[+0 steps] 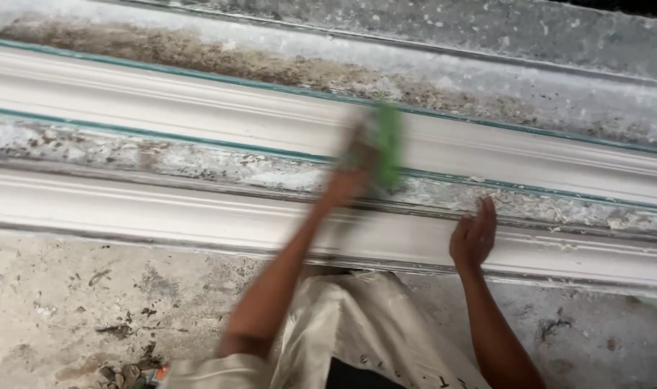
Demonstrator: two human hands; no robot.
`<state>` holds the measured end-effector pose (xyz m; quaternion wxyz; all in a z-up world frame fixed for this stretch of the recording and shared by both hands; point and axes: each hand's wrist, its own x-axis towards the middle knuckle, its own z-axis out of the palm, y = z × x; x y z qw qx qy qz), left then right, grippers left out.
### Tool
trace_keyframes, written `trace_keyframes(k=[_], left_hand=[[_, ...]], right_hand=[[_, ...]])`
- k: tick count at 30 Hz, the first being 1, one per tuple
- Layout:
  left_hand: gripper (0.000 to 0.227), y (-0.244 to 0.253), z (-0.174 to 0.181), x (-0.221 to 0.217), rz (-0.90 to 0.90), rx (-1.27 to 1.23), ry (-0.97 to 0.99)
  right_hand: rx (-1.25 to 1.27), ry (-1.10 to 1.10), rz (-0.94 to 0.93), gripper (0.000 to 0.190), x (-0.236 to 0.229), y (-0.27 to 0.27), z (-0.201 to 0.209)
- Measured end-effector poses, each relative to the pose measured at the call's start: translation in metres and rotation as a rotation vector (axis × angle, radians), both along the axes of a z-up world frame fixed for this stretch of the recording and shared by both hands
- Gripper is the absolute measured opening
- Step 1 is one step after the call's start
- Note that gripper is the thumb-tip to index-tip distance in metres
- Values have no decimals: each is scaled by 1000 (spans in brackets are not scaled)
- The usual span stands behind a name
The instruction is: Cleaning long plaster cornices on a workbench and mixing gypsum powder with water in a bowl to create plaster paste.
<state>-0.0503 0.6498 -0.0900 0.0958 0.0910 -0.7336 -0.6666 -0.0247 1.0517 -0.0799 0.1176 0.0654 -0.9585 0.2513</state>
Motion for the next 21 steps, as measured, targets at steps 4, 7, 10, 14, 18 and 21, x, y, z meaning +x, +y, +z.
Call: trace_keyframes(k=[4,7,10,14,18,21], left_hand=[[43,-162,-10,16,219,-124,84],[41,-54,26,-39,67,-306,-5],[62,137,17,-80,-89,-498,-79],[77,247,75,-103,-327,-298,-173],[56,191,-32,-165,-256,-177,171],[59,-16,53,-164,106,-604,122]], right_hand=[[119,57,18,45,-4,-7,-2],[129,57,-11,43,-3,-13,8],[177,13,-22,42,-2,-12,8],[-32,60,32,48,2,-1,2],[-98,46,-5,45,3,49,9],[-160,6,-67,47,0,111,21]])
